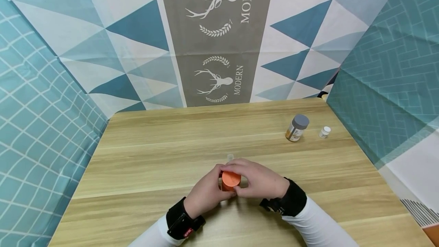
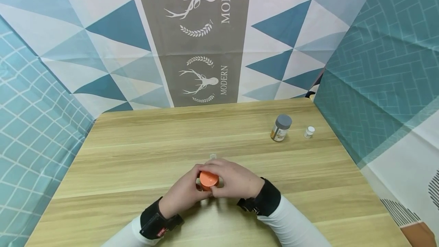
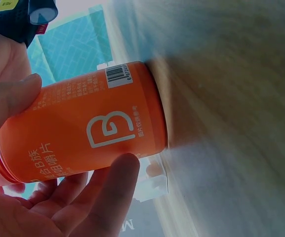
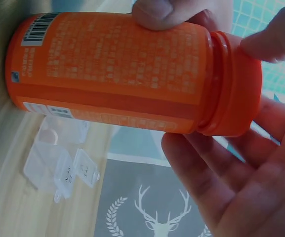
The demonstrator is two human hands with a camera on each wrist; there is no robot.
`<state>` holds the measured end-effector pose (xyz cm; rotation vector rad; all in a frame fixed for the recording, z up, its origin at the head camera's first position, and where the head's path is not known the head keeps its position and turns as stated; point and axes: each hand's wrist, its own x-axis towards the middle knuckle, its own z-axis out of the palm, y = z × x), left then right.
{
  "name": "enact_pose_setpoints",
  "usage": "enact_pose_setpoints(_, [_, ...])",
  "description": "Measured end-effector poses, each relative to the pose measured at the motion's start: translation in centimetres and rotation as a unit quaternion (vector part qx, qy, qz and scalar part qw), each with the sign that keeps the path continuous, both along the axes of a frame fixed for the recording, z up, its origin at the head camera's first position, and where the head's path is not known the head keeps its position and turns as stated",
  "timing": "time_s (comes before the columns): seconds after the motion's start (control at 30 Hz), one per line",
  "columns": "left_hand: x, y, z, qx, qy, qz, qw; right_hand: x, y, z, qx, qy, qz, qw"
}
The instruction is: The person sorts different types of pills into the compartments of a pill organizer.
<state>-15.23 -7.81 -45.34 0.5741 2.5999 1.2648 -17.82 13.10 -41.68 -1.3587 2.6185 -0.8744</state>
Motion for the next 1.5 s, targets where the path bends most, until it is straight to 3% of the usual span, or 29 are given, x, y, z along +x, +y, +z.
enact_pose_setpoints(0.17, [0.0,0.0,0.1,-0.008,-0.004,-0.002,1.0000,0.5,-1.0,-0.4,0.002,0.029,-0.093,0.995])
enact_pose_setpoints(0.33, [-0.2,0.0,0.0,0.000,-0.005,-0.004,1.0000,1.1,-2.1,-1.0,0.025,0.015,-0.192,0.981])
enact_pose_setpoints(0.43, [-0.1,0.0,-0.1,0.002,0.000,-0.006,1.0000,1.1,-1.7,-0.7,0.028,0.007,-0.168,0.985])
enact_pose_setpoints(0.53, [-0.1,0.0,0.0,-0.001,0.009,-0.009,0.9999,0.8,-0.8,-0.2,0.018,-0.010,-0.078,0.997])
enact_pose_setpoints(0.63, [0.0,0.0,0.0,0.001,0.014,-0.013,0.9998,0.5,0.0,0.3,0.014,-0.033,0.008,0.999])
enact_pose_setpoints(0.73, [0.0,0.0,0.0,0.007,0.008,-0.014,0.9998,0.3,0.3,0.5,0.017,-0.048,0.041,0.998])
enact_pose_setpoints(0.9, [0.0,-0.1,0.1,0.001,0.008,-0.010,0.9999,-0.1,0.3,0.3,0.016,-0.060,0.016,0.998])
enact_pose_setpoints(1.07, [-0.1,-0.1,0.1,-0.009,0.007,-0.011,0.9999,-0.1,0.0,0.0,0.008,-0.046,-0.026,0.999])
enact_pose_setpoints(1.33, [-0.2,-0.2,0.2,-0.002,-0.007,-0.011,0.9999,0.7,-1.7,-1.0,-0.003,-0.023,-0.161,0.987])
enact_pose_setpoints(1.43, [-0.3,-0.2,0.2,-0.001,-0.006,-0.014,0.9999,0.6,-1.7,-1.1,0.004,-0.022,-0.155,0.988])
enact_pose_setpoints(1.5, [-0.3,-0.2,0.2,-0.003,0.002,-0.015,0.9999,0.5,-1.2,-0.8,0.006,-0.025,-0.110,0.994])
